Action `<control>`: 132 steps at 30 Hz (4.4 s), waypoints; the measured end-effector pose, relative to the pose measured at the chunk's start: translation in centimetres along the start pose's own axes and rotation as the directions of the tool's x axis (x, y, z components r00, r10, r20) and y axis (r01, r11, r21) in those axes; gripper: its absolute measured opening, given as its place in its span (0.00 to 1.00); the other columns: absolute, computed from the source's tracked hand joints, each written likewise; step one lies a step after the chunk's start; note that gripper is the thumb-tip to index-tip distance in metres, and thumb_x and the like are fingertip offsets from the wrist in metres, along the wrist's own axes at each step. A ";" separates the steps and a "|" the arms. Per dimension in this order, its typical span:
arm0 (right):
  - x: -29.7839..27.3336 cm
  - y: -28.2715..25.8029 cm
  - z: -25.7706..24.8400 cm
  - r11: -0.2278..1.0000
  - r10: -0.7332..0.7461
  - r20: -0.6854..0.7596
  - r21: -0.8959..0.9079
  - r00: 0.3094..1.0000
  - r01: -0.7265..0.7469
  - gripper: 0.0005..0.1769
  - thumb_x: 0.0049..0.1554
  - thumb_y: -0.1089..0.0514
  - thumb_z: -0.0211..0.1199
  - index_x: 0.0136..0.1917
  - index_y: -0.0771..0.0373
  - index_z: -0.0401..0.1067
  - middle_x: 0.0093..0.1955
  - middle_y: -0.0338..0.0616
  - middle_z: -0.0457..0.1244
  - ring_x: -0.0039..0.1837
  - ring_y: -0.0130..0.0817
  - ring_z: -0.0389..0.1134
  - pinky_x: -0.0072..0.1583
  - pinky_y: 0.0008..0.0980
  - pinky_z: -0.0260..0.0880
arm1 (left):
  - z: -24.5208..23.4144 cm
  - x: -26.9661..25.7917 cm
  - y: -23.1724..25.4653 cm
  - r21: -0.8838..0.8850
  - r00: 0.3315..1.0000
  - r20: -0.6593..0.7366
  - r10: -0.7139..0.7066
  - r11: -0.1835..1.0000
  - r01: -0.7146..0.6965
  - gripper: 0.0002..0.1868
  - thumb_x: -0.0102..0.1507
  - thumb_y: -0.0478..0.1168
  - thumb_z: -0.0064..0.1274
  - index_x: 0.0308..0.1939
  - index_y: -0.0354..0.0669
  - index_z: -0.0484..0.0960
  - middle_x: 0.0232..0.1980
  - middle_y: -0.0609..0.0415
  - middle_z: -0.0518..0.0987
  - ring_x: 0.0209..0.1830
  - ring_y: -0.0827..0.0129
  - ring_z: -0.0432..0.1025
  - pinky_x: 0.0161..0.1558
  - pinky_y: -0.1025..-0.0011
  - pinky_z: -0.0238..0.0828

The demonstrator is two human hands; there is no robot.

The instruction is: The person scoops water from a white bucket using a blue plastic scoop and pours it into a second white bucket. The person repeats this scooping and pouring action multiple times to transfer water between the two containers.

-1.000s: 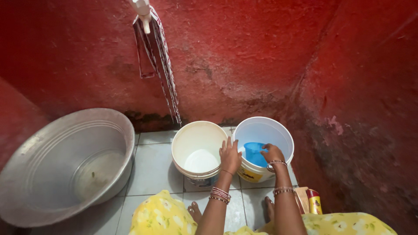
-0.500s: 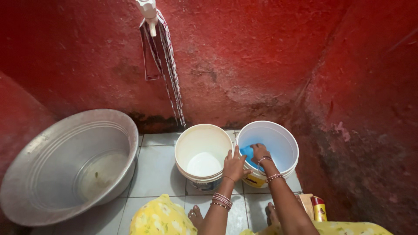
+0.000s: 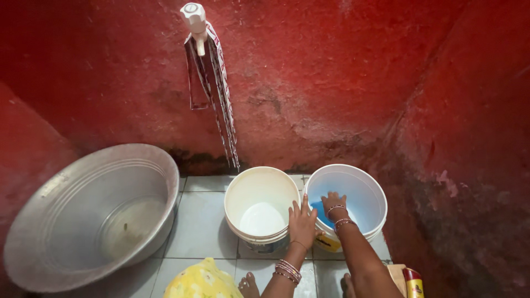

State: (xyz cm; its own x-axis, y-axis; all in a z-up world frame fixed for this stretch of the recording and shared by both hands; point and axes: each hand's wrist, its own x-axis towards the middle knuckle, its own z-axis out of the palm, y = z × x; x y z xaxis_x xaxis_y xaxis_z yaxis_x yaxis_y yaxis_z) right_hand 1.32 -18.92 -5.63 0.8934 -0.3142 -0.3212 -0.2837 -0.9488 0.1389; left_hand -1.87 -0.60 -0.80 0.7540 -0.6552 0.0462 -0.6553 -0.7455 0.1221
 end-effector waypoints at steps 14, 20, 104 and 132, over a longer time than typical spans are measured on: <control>-14.4 3.0 -13.5 0.877 0.092 -0.282 0.477 0.955 0.057 0.16 0.51 0.57 0.71 0.55 0.55 0.82 0.56 0.50 0.71 0.60 0.48 0.72 0.62 0.42 0.71 | 2.0 2.4 -0.3 -0.655 0.834 -0.461 -0.304 0.750 -0.088 0.30 0.64 0.37 0.45 0.73 0.49 0.69 0.68 0.42 0.74 0.68 0.45 0.68 0.69 0.53 0.61; -22.3 0.7 -17.3 0.669 -0.041 -0.298 0.700 0.954 0.248 0.18 0.49 0.60 0.72 0.54 0.58 0.81 0.53 0.47 0.73 0.56 0.40 0.75 0.58 0.36 0.74 | -0.7 5.8 -5.3 -0.995 0.951 0.091 -0.295 0.018 0.100 0.35 0.71 0.61 0.30 0.50 0.35 0.85 0.47 0.39 0.85 0.50 0.50 0.79 0.54 0.60 0.73; -17.0 -5.8 -16.1 0.311 0.226 -0.366 0.905 0.903 0.289 0.22 0.54 0.61 0.65 0.63 0.62 0.74 0.40 0.53 0.68 0.35 0.41 0.74 0.35 0.36 0.74 | -2.8 -0.4 -14.7 -0.925 0.757 -0.138 -0.639 0.356 0.131 0.14 0.71 0.44 0.44 0.50 0.44 0.83 0.48 0.43 0.85 0.51 0.50 0.79 0.53 0.57 0.74; -10.6 -5.1 -4.7 0.687 0.414 -0.658 0.679 0.629 0.258 0.23 0.49 0.60 0.69 0.59 0.63 0.75 0.60 0.55 0.67 0.63 0.54 0.65 0.67 0.46 0.63 | 4.1 2.1 -8.9 -0.814 0.899 0.008 -0.438 0.520 0.260 0.20 0.64 0.46 0.56 0.58 0.43 0.79 0.55 0.38 0.82 0.58 0.47 0.74 0.59 0.58 0.70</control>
State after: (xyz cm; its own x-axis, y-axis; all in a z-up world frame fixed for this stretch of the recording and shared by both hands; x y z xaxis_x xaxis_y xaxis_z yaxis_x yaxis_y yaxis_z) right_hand -5.11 -10.56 1.44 0.6741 -0.5684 0.4716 -0.2008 -0.7555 -0.6236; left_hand 5.35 4.11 -5.90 0.9645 -0.2635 -0.0197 -0.1072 -0.4584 0.8823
